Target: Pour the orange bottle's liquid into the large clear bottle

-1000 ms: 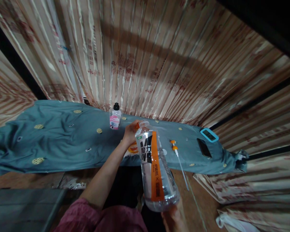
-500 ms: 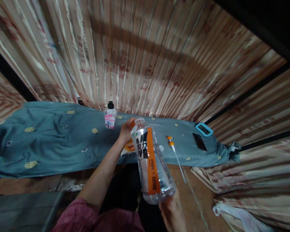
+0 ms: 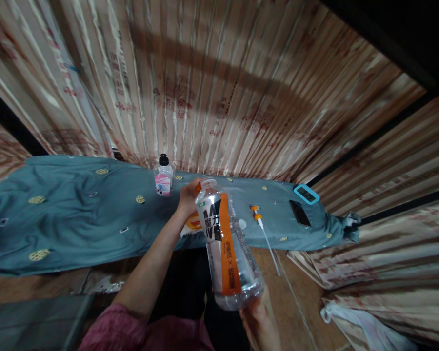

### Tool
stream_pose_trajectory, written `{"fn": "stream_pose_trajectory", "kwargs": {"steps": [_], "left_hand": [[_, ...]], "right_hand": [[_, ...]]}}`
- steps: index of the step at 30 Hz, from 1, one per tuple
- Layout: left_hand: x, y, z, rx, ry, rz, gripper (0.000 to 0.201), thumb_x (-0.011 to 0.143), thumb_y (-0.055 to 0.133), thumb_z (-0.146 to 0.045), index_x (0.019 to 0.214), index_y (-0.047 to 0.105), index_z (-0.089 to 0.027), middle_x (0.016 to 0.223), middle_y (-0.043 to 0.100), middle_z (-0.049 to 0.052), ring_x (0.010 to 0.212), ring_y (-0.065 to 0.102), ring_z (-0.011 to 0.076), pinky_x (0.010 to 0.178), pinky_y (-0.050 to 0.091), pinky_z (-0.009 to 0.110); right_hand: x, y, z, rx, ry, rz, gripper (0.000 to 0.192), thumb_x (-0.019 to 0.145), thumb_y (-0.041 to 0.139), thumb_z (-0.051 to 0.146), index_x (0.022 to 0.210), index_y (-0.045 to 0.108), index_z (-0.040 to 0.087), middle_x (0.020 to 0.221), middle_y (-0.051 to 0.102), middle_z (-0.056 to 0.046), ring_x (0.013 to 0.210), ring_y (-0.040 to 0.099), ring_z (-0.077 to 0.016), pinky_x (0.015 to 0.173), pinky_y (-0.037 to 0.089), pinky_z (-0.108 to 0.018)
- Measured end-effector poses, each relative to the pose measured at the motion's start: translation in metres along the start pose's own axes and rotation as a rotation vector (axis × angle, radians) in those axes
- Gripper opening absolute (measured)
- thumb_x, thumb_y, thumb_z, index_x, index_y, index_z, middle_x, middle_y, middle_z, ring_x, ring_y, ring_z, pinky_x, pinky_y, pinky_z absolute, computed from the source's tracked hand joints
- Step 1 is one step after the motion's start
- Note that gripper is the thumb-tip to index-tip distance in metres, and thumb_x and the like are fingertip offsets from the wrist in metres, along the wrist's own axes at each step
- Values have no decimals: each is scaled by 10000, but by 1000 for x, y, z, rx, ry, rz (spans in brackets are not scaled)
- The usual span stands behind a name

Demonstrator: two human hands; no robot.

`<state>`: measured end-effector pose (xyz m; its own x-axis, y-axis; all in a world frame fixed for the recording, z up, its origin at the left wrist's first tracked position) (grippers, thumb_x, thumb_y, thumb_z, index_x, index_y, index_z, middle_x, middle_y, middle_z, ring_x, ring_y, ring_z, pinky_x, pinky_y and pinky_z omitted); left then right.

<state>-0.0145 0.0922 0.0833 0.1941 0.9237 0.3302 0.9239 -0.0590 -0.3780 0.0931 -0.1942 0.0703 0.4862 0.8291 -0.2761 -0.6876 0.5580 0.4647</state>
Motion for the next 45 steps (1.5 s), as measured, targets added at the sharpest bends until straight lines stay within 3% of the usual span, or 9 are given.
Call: {"fn": "stream_pose_trajectory", "kwargs": {"steps": [6, 11, 16, 22, 30, 35, 39, 45], "left_hand": [[1, 1, 4, -4, 31, -3, 178, 816, 693, -384, 871, 712, -216, 897, 804, 53, 901, 745, 262, 794, 570, 335], [0, 1, 3, -8, 28, 13, 201, 838, 685, -401, 877, 729, -208, 954, 811, 75, 931, 751, 276, 846, 582, 364], [-1, 0, 3, -48, 38, 17, 211, 839, 708, -401, 928, 742, -213, 961, 821, 61, 960, 750, 265, 869, 587, 355], [0, 5, 10, -63, 26, -13, 215, 854, 704, -402, 924, 749, -204, 947, 818, 69, 952, 759, 272, 895, 589, 388], [2, 10, 21, -81, 35, -36, 217, 844, 716, -391, 968, 760, -217, 969, 822, 63, 958, 759, 262, 891, 594, 380], [2, 10, 23, -124, 36, -35, 256, 841, 708, -389, 998, 752, -192, 973, 814, 78, 949, 759, 258, 902, 589, 391], [2, 10, 21, -123, 39, -37, 253, 839, 700, -391, 974, 754, -183, 946, 810, 70, 917, 754, 254, 867, 590, 380], [2, 9, 18, -124, 32, -32, 233, 842, 691, -376, 964, 757, -190, 928, 811, 53, 913, 756, 249, 861, 593, 369]], "right_hand": [[0, -8, -7, 24, -8, 22, 552, 538, 1004, 593, 1019, 852, 368, 1093, 849, -14, 1140, 752, -332, 1073, 563, -450], [-1, -9, -7, 40, 6, 34, 603, 548, 1014, 554, 1097, 843, 374, 1104, 852, -19, 1113, 770, -328, 1044, 586, -437], [2, -10, -11, 57, -40, 27, 496, 572, 994, 565, 1010, 856, 378, 1057, 860, 6, 1035, 792, -286, 979, 616, -383], [4, -9, -13, 79, -39, 51, 435, 562, 1001, 547, 934, 859, 372, 1052, 862, 23, 1031, 798, -283, 1024, 593, -393], [1, -2, -7, 139, -44, 103, 471, 651, 995, 475, 1086, 837, 390, 1026, 867, 24, 1041, 810, -259, 981, 622, -356], [1, 0, -6, 161, -24, 126, 365, 638, 1003, 458, 965, 850, 400, 1001, 867, 45, 1048, 806, -246, 1011, 610, -359], [2, -3, -10, 152, -48, 91, 438, 640, 998, 483, 1041, 841, 398, 1000, 864, 40, 1045, 806, -258, 1017, 609, -379], [6, -11, -18, 44, -21, 53, 606, 571, 973, 624, 1091, 840, 343, 1081, 858, -45, 1101, 785, -346, 1051, 584, -476]]}}
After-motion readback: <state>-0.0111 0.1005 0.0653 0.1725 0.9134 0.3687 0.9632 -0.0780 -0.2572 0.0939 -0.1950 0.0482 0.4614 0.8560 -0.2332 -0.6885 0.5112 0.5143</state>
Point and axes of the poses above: each hand's wrist, its own x-axis towards the middle knuckle, its own y-axis out of the palm, z = x × y, the point moved 4 cm from there along x, towards the middle knuckle
